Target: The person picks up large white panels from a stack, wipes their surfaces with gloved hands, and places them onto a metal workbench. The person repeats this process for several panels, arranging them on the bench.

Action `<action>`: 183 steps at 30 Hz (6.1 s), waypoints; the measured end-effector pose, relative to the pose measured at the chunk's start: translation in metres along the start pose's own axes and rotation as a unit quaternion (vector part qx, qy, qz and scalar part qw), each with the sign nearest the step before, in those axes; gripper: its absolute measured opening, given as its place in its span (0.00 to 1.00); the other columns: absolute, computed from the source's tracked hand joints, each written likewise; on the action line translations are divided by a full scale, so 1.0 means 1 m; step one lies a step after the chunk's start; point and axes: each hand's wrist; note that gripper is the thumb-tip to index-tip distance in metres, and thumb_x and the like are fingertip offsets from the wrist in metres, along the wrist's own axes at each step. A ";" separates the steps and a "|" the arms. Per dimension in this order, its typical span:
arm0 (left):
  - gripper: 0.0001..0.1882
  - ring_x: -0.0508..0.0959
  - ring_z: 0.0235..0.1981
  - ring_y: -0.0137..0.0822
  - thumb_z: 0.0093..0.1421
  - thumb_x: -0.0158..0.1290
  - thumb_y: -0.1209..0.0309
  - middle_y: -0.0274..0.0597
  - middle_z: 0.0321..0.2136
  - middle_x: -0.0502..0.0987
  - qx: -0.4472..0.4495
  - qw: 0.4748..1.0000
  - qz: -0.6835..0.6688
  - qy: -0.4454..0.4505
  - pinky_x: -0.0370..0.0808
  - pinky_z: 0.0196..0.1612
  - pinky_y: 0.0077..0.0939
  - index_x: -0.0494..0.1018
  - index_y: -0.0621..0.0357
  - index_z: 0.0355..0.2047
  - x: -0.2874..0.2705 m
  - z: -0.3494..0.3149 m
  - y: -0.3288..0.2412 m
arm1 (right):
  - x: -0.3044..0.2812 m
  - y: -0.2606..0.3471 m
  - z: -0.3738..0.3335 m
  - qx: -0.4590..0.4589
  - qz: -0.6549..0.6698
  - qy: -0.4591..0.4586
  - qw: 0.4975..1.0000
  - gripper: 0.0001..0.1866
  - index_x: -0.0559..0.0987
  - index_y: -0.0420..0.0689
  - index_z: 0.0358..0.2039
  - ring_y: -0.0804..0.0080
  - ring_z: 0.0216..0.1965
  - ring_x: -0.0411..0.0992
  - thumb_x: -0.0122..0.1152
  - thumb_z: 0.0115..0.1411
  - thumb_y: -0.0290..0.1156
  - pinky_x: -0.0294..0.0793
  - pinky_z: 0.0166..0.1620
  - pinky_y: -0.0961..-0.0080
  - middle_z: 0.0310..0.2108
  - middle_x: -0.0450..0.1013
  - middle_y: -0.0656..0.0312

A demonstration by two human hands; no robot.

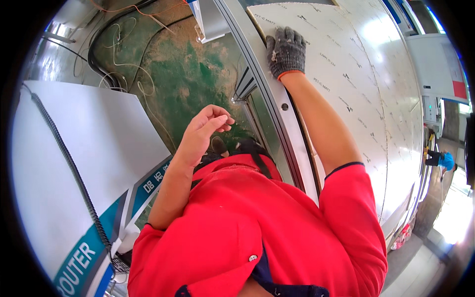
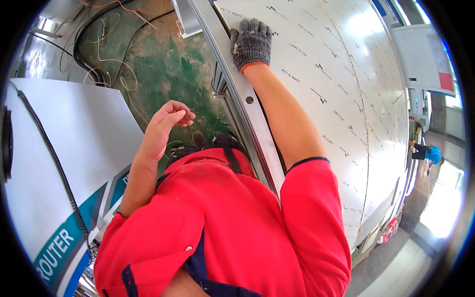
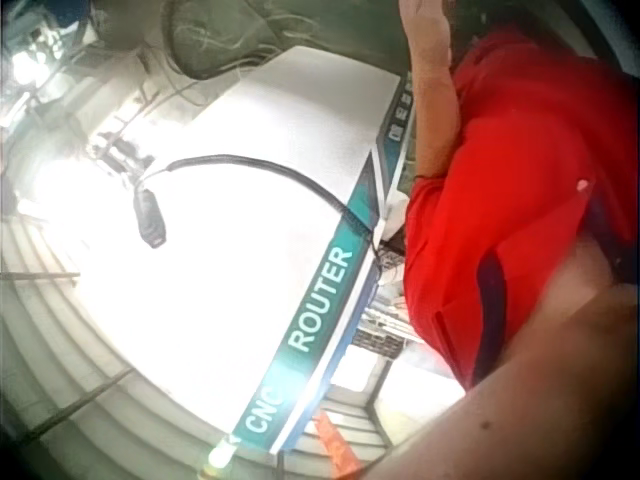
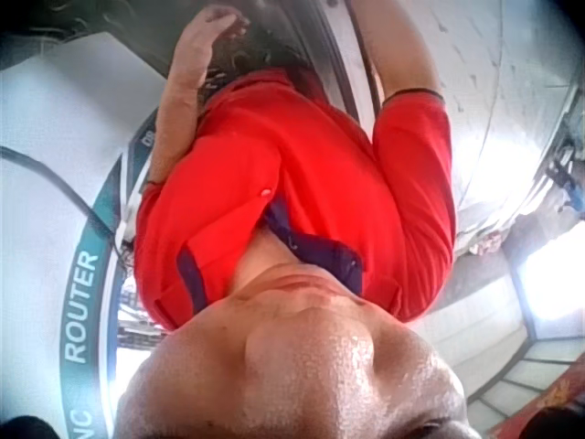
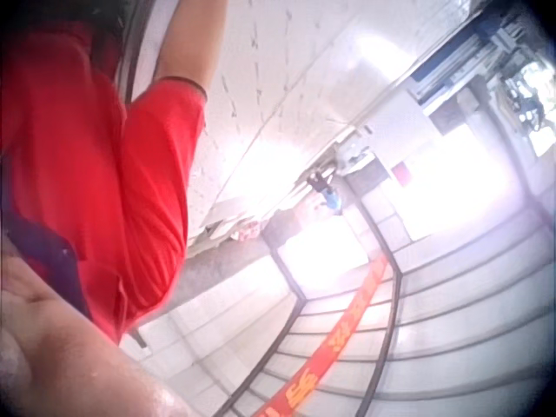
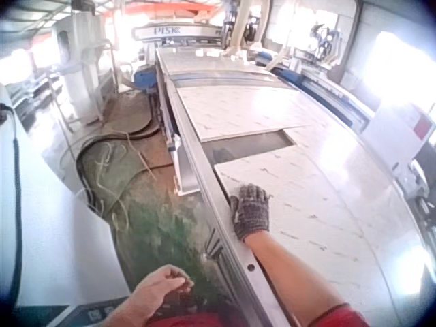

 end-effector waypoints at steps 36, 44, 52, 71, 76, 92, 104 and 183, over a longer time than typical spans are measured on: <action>0.11 0.78 0.40 0.33 0.67 0.45 0.69 0.44 0.39 0.79 -0.093 0.961 0.121 0.231 0.71 0.50 0.28 0.72 0.62 0.43 -0.100 0.306 -0.175 | -0.111 0.011 -0.179 0.544 -0.262 0.017 0.797 0.26 0.70 0.39 0.61 0.47 0.65 0.60 0.51 0.68 0.39 0.59 0.65 0.56 0.64 0.64 0.46; 0.11 0.77 0.40 0.34 0.66 0.46 0.71 0.44 0.39 0.79 -0.087 0.926 0.150 0.334 0.71 0.50 0.28 0.72 0.64 0.43 -0.081 0.335 -0.200 | 0.022 0.042 0.050 0.452 -0.060 -0.049 0.889 0.33 0.68 0.38 0.62 0.41 0.68 0.53 0.48 0.66 0.52 0.44 0.71 0.49 0.66 0.59 0.41; 0.10 0.77 0.40 0.34 0.66 0.47 0.70 0.44 0.39 0.79 -0.035 0.914 0.199 0.351 0.71 0.50 0.28 0.72 0.63 0.43 -0.051 0.321 -0.221 | -0.031 0.015 -0.060 0.481 -0.208 -0.091 0.847 0.29 0.71 0.41 0.58 0.46 0.64 0.59 0.54 0.64 0.49 0.51 0.69 0.48 0.60 0.65 0.46; 0.11 0.78 0.40 0.34 0.66 0.47 0.69 0.44 0.38 0.79 -0.004 0.912 0.188 0.364 0.72 0.49 0.28 0.73 0.63 0.43 -0.020 0.300 -0.229 | 0.005 0.050 0.051 0.442 -0.054 -0.107 0.889 0.33 0.69 0.35 0.60 0.39 0.66 0.57 0.48 0.67 0.50 0.46 0.71 0.47 0.63 0.62 0.38; 0.10 0.78 0.39 0.33 0.66 0.47 0.70 0.44 0.38 0.79 -0.018 0.930 0.168 0.327 0.72 0.49 0.28 0.73 0.62 0.41 -0.059 0.302 -0.233 | 0.011 0.055 0.078 0.426 -0.077 -0.102 0.896 0.29 0.71 0.33 0.57 0.40 0.63 0.61 0.49 0.65 0.45 0.51 0.68 0.45 0.59 0.66 0.37; 0.11 0.78 0.40 0.32 0.66 0.46 0.68 0.44 0.38 0.79 -0.023 0.951 0.147 0.272 0.71 0.49 0.27 0.72 0.62 0.43 -0.126 0.316 -0.237 | 0.049 0.031 0.143 0.244 0.065 -0.121 0.960 0.27 0.70 0.44 0.59 0.50 0.63 0.62 0.58 0.61 0.40 0.59 0.66 0.56 0.61 0.66 0.50; 0.11 0.76 0.40 0.30 0.66 0.46 0.69 0.41 0.37 0.79 -0.032 0.951 0.172 0.254 0.71 0.49 0.26 0.73 0.63 0.41 -0.100 0.307 -0.224 | 0.037 -0.158 0.132 0.256 -0.106 0.114 0.954 0.35 0.61 0.43 0.68 0.54 0.72 0.50 0.45 0.69 0.53 0.46 0.72 0.58 0.71 0.54 0.52; 0.11 0.77 0.40 0.31 0.67 0.44 0.69 0.42 0.40 0.79 -0.007 0.987 0.107 0.120 0.70 0.49 0.27 0.72 0.62 0.42 -0.109 0.266 -0.210 | -0.001 0.035 0.116 0.013 0.096 0.218 0.971 0.38 0.64 0.41 0.67 0.54 0.74 0.46 0.47 0.65 0.57 0.35 0.74 0.52 0.70 0.57 0.54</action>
Point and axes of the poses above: each hand's wrist, its own z-axis towards the middle knuckle, its own x-axis out of the palm, y = z × x
